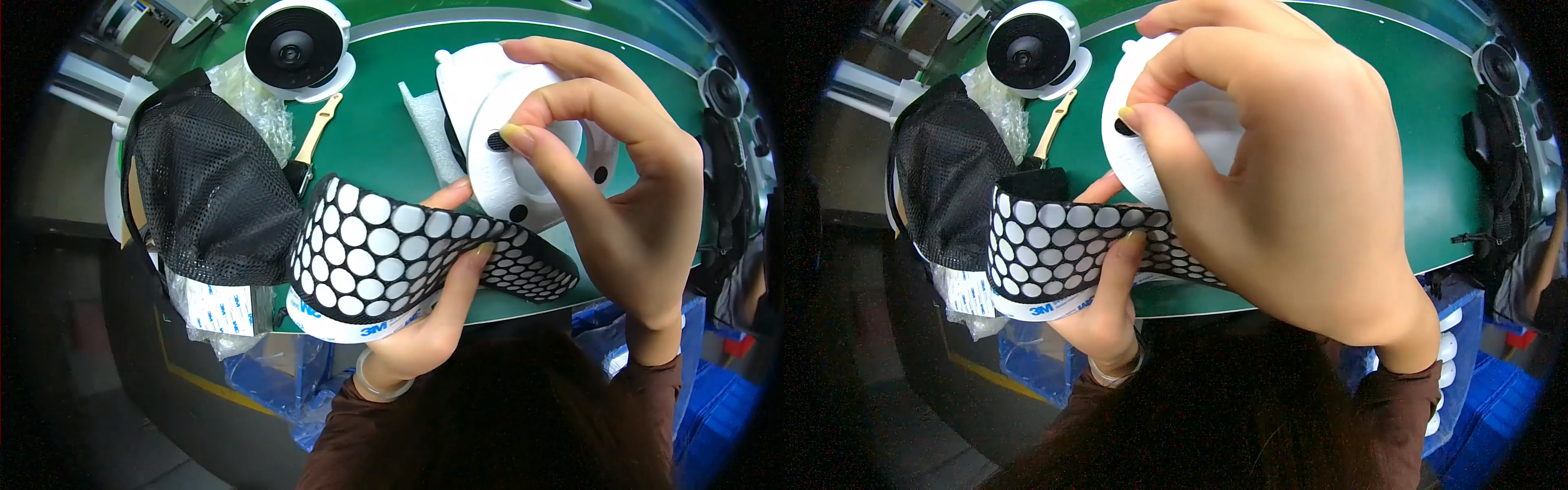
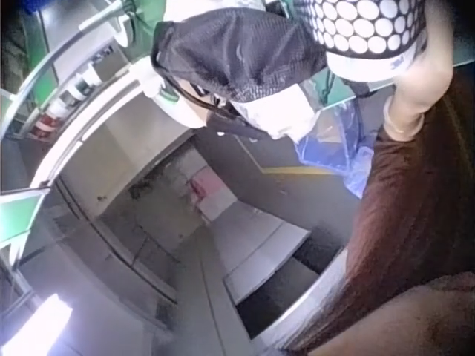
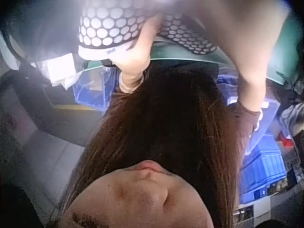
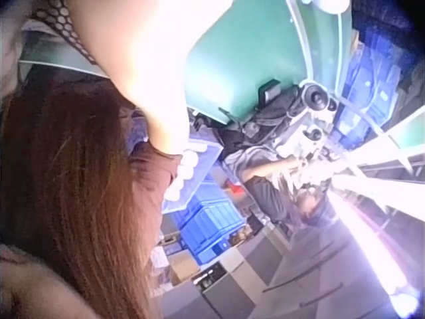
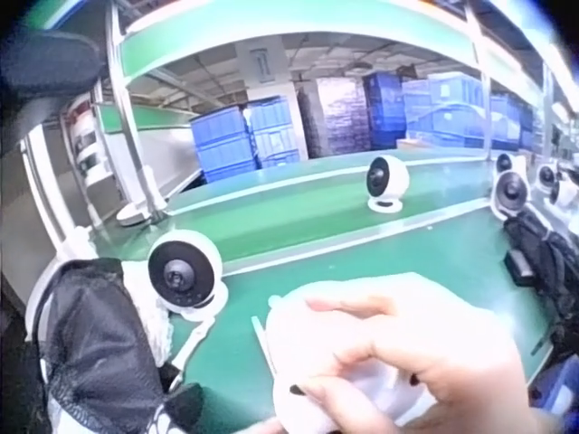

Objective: The worker applies small black adhesive pads to the circular base of white security camera housings at an industrial assembly line.

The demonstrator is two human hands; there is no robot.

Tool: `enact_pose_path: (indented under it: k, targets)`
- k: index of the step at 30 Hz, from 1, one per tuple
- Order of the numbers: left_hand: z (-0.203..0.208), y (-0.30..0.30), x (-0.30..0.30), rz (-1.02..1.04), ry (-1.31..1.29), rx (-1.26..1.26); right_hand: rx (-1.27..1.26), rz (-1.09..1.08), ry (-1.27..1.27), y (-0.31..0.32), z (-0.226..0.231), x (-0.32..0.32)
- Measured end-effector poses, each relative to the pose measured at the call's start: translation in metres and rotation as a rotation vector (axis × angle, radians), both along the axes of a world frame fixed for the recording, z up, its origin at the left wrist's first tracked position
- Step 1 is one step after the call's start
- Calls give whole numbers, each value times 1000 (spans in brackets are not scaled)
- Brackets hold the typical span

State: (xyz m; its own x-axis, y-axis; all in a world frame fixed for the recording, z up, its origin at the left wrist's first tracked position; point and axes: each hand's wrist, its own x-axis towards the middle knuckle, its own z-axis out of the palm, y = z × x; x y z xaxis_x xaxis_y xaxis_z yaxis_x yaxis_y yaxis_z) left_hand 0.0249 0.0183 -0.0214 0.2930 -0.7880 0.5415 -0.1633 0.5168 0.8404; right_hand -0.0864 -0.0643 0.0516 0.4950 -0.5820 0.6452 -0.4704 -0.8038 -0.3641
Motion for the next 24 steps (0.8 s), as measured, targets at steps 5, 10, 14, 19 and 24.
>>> enact_pose_path:
  k: [5, 10, 14, 19, 24]
  targets:
    - [1, -1, 0, -55, 106, -11, 2, 23, -31, 0, -1, 1]
    - [0, -2, -2, -35, 104, -39, 27, 11, -26, 1, 0, 3]
    - [-1, -4, -3, -62, 128, -136, 89, 32, -44, 0, 1, 1]
    - [-4, -5, -3, -48, 112, -204, 144, 42, -72, 0, 1, -1]
    - [-4, -8, -4, -45, 134, -261, 87, 55, -66, -1, -1, 1]
